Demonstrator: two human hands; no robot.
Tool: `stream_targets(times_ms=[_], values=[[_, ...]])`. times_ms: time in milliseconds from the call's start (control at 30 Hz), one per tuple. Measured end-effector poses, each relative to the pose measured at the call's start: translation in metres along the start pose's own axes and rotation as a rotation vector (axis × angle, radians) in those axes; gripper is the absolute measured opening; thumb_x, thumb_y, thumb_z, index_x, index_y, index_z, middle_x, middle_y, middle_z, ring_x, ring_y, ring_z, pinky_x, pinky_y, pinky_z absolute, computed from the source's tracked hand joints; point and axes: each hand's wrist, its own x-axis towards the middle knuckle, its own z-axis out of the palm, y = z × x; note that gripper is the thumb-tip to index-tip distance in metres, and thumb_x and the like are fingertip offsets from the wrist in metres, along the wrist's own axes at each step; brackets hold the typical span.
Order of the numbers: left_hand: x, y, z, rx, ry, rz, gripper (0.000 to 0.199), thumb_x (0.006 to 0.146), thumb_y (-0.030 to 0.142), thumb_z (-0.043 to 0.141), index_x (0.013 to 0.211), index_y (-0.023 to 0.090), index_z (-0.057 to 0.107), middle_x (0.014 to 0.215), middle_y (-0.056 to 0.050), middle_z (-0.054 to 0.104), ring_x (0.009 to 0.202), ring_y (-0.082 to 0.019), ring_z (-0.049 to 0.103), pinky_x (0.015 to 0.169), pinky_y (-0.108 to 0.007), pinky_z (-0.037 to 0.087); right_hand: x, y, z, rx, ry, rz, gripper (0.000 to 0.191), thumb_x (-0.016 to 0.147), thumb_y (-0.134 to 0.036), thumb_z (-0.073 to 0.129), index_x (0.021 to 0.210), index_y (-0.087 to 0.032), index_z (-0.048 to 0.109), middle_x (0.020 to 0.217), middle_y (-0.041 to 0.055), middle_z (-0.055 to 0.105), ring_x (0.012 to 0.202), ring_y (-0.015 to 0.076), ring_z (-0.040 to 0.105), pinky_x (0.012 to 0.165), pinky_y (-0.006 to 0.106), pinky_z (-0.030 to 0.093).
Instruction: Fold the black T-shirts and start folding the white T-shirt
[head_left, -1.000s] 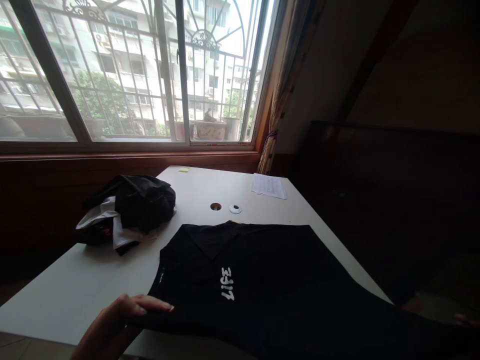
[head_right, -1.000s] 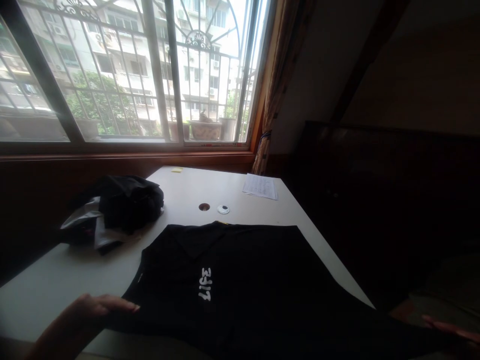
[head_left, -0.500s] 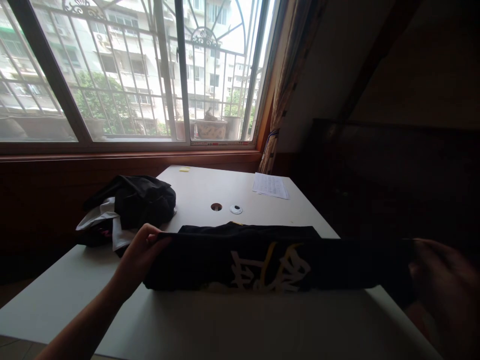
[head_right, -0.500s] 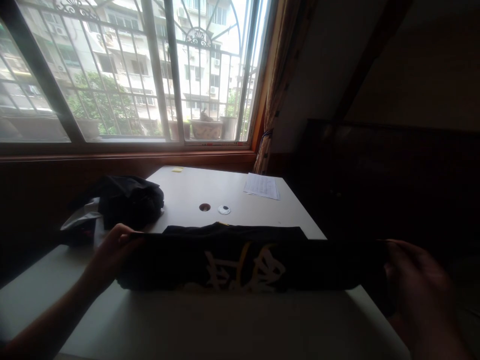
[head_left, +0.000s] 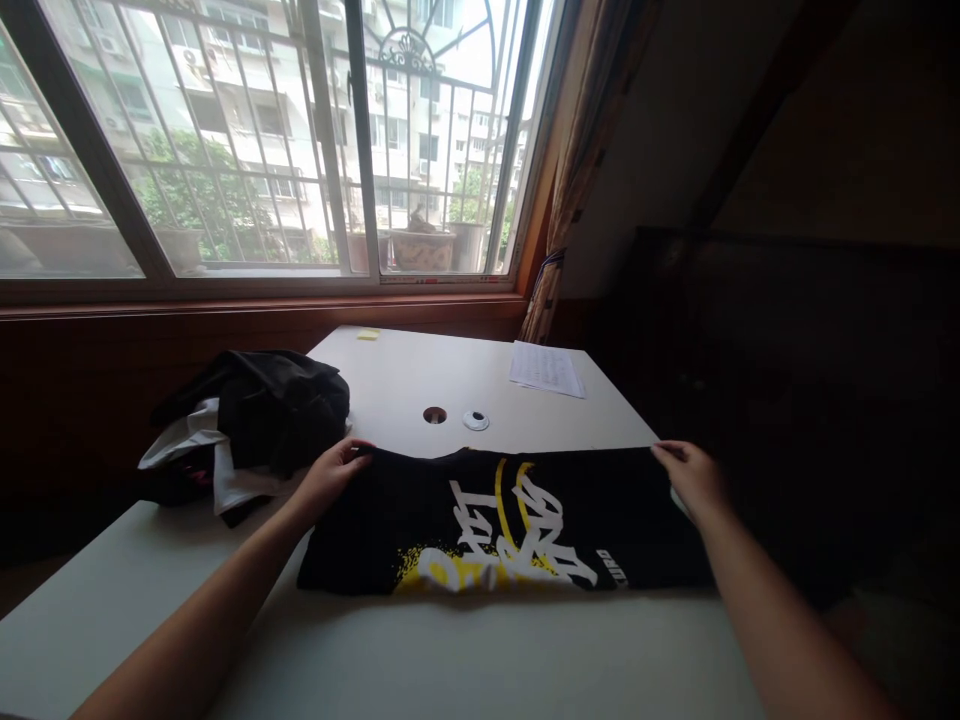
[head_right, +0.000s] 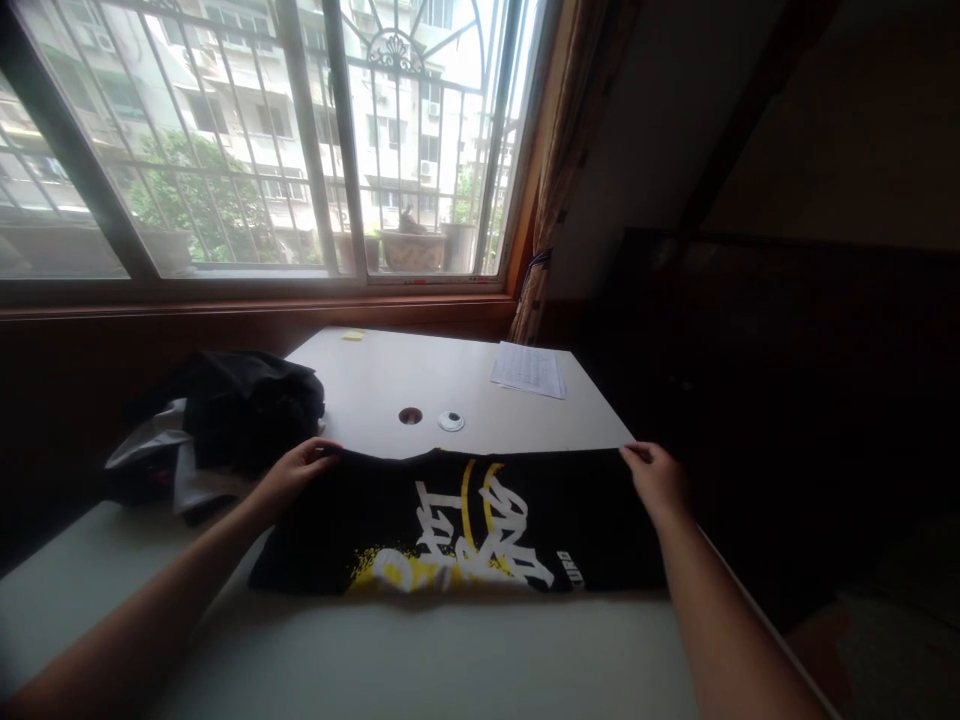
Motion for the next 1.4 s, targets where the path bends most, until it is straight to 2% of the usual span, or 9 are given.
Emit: stream_targets(times_ms=[67, 167, 367, 533, 733, 933, 1200, 1300, 1400], values=[[0.001, -0.004, -0.001, -0.001, -0.007, 0.002, 0.056, 0.073, 0.054, 0.079, 0.109, 0.014, 0.067, 0.095, -0.011, 0.075, 0.090, -0.029, 0.070, 0.077, -0.036, 0.053, -0.002, -0.009, 0.017, -0.105, 0.024, -0.063, 0.023, 0.072, -0.033, 0.068, 0.091, -0.021, 0.072, 0.098, 0.0123, 0.070, 0.092, 0.0292, 0.066, 0.085, 0.041, 0.048], [-0.001, -0.008, -0.002, 0.009, -0.002, 0.011, 0.056, 0.075, 0.054, 0.077, 0.114, 0.014, 0.067, 0.094, -0.010, 0.075, 0.088, -0.028, 0.070, 0.075, -0.034, 0.053, -0.020, -0.044, 0.048, -0.226, 0.001, -0.342, 0.028, 0.079, -0.030, 0.061, 0.104, -0.021, 0.071, 0.113, 0.0118, 0.067, 0.103, 0.0279, 0.063, 0.095, 0.040, 0.048], [-0.009, -0.007, -0.008, 0.285, 0.066, 0.150, 0.042, 0.082, 0.050, 0.070, 0.112, 0.021, 0.069, 0.082, -0.002, 0.072, 0.074, -0.020, 0.066, 0.066, -0.028, 0.049, -0.103, -0.139, 0.115, -0.059, -0.700, -0.859, 0.024, 0.090, -0.034, 0.063, 0.112, -0.029, 0.069, 0.119, 0.0041, 0.066, 0.114, 0.0234, 0.060, 0.101, 0.040, 0.048], [-0.019, 0.003, -0.009, 0.419, 0.107, 0.325, 0.028, 0.086, 0.041, 0.068, 0.107, 0.023, 0.072, 0.083, -0.001, 0.072, 0.071, -0.017, 0.064, 0.065, -0.026, 0.048, -0.147, -0.170, 0.162, -0.049, -0.865, -1.082, 0.042, 0.086, -0.023, 0.072, 0.126, -0.030, 0.065, 0.127, 0.0052, 0.065, 0.117, 0.0237, 0.058, 0.104, 0.042, 0.046], [-0.031, 0.021, -0.010, 0.307, 0.054, 0.331, 0.027, 0.088, 0.040, 0.068, 0.108, 0.022, 0.073, 0.092, -0.004, 0.074, 0.083, -0.020, 0.067, 0.073, -0.028, 0.051, -0.149, -0.181, 0.160, -0.027, -0.907, -1.034, 0.010, 0.092, -0.024, 0.065, 0.097, -0.024, 0.073, 0.093, 0.0036, 0.070, 0.094, 0.0201, 0.063, 0.086, 0.034, 0.050], [-0.029, 0.034, -0.014, 0.066, -0.067, 0.064, 0.033, 0.083, 0.049, 0.071, 0.096, 0.018, 0.069, 0.087, -0.004, 0.070, 0.081, -0.020, 0.064, 0.071, -0.029, 0.050, -0.140, -0.198, 0.138, 0.036, -1.023, -0.839, 0.019, 0.093, -0.040, 0.064, 0.093, -0.022, 0.073, 0.090, 0.0027, 0.069, 0.084, 0.0177, 0.063, 0.076, 0.029, 0.048], [-0.005, -0.007, -0.022, 0.261, 0.011, -0.034, 0.049, 0.080, 0.055, 0.069, 0.112, 0.019, 0.067, 0.084, -0.003, 0.069, 0.077, -0.021, 0.064, 0.070, -0.031, 0.049, -0.140, -0.185, 0.186, -0.102, -1.049, -0.767, 0.017, 0.090, -0.038, 0.065, 0.089, -0.023, 0.073, 0.095, 0.0034, 0.069, 0.089, 0.0193, 0.062, 0.081, 0.031, 0.047], [0.001, -0.007, -0.021, 0.320, 0.016, -0.013, 0.060, 0.076, 0.054, 0.071, 0.125, 0.020, 0.064, 0.096, -0.006, 0.070, 0.082, -0.023, 0.065, 0.074, -0.033, 0.051, -0.142, -0.181, 0.192, -0.101, -1.049, -0.793, 0.015, 0.091, -0.036, 0.065, 0.088, -0.023, 0.072, 0.095, 0.0033, 0.068, 0.091, 0.0194, 0.061, 0.082, 0.030, 0.046], [0.007, -0.003, -0.021, 0.404, -0.043, 0.040, 0.054, 0.072, 0.048, 0.075, 0.118, 0.020, 0.070, 0.101, -0.008, 0.070, 0.090, -0.026, 0.065, 0.081, -0.036, 0.051, -0.142, -0.181, 0.192, -0.098, -1.051, -0.801, 0.014, 0.092, -0.036, 0.063, 0.089, -0.023, 0.070, 0.094, 0.0029, 0.069, 0.090, 0.0191, 0.061, 0.081, 0.030, 0.046]])
